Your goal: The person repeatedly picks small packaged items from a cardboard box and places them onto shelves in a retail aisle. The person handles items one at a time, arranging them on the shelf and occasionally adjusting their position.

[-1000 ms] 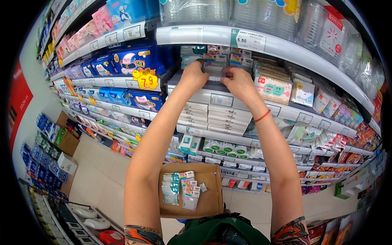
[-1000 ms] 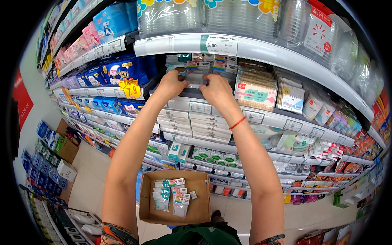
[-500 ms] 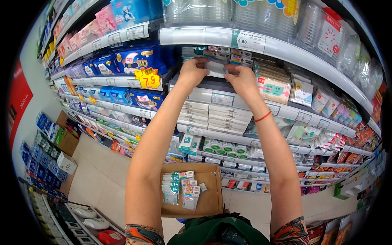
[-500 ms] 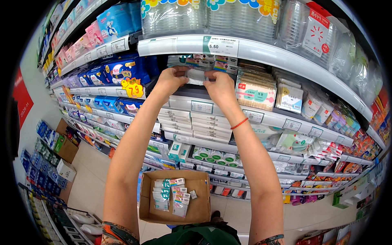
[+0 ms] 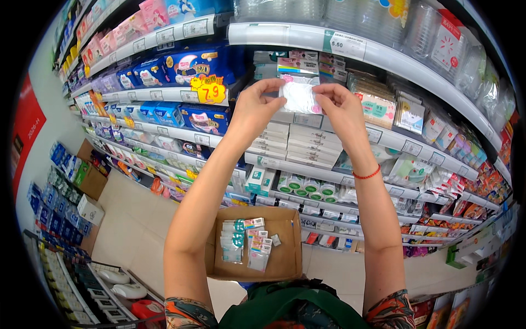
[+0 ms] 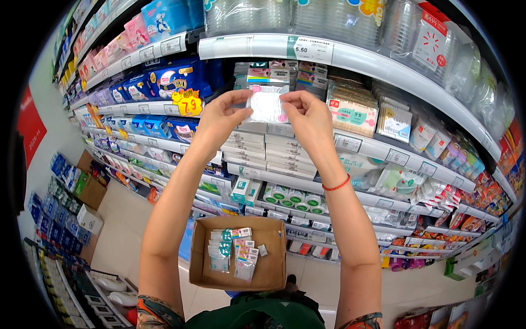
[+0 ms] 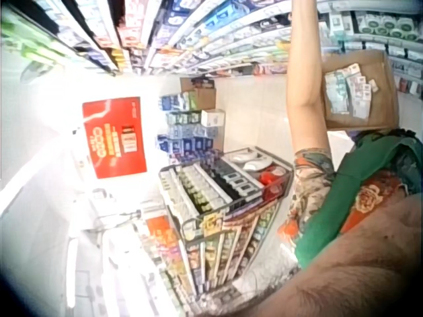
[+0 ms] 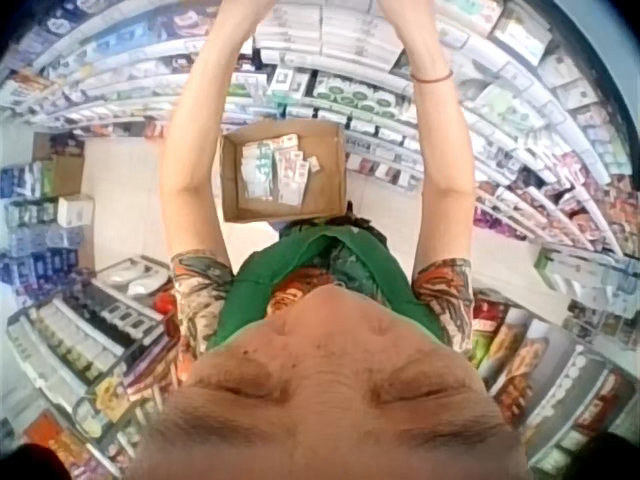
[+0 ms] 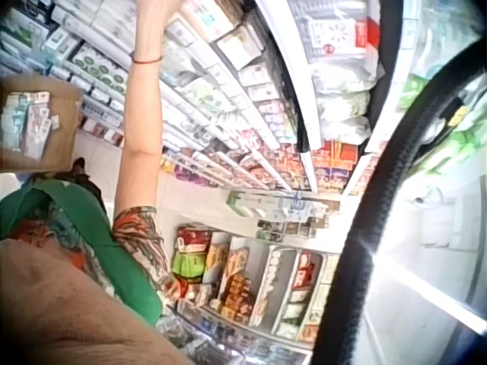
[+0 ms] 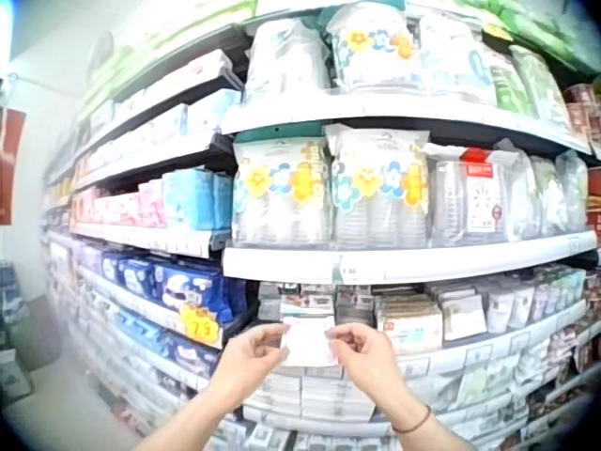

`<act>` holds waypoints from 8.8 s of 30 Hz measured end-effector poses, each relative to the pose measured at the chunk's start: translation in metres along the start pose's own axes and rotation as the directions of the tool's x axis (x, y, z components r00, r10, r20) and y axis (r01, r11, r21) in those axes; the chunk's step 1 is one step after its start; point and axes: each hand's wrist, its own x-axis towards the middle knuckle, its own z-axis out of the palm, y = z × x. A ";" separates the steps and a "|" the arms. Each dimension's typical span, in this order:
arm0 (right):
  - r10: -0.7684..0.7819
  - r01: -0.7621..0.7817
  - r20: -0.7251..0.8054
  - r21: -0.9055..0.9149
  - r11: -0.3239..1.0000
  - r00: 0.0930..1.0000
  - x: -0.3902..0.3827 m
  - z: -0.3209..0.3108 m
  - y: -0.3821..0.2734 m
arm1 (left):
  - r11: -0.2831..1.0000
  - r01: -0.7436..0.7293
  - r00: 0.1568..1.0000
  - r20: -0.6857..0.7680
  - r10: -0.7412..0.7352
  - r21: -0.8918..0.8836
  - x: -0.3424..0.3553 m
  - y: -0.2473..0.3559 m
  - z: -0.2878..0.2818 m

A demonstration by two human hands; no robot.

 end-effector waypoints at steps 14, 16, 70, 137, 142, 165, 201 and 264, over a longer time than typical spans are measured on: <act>0.131 -0.120 0.143 -0.083 0.989 0.981 -0.102 0.023 0.019 | 0.998 0.061 0.997 0.046 -0.060 -0.024 -0.105 -0.058 -0.010; 0.170 -0.155 0.169 -0.096 0.983 0.971 -0.116 0.028 0.027 | 0.997 0.080 0.996 0.048 -0.080 0.012 -0.119 -0.072 -0.011; 0.760 -0.369 0.591 -0.666 0.649 0.270 -0.413 0.125 0.271 | 0.672 0.559 0.674 0.207 -0.710 0.486 -0.414 -0.351 0.029; -0.086 0.217 0.201 -0.836 0.504 0.976 -0.013 -0.034 0.024 | 0.626 -0.037 0.996 0.078 -0.038 0.779 0.066 -0.013 0.095; -0.290 0.316 0.197 -0.831 0.458 0.937 -0.013 -0.035 0.036 | 0.666 0.051 0.991 0.046 -0.128 0.745 0.082 -0.017 0.099; -0.211 0.189 0.038 -0.618 0.763 0.977 -0.011 -0.030 0.036 | 0.991 0.135 0.978 0.161 -0.130 -0.023 0.088 -0.009 0.078; 0.376 -0.365 0.161 -0.098 0.926 0.912 -0.196 0.047 0.071 | 0.918 0.378 0.922 0.140 -0.362 -0.116 -0.201 -0.119 0.005; 0.239 -0.231 0.247 -0.061 0.971 0.939 -0.162 0.034 0.072 | 0.978 -0.046 0.981 0.193 0.006 0.203 -0.144 -0.094 0.035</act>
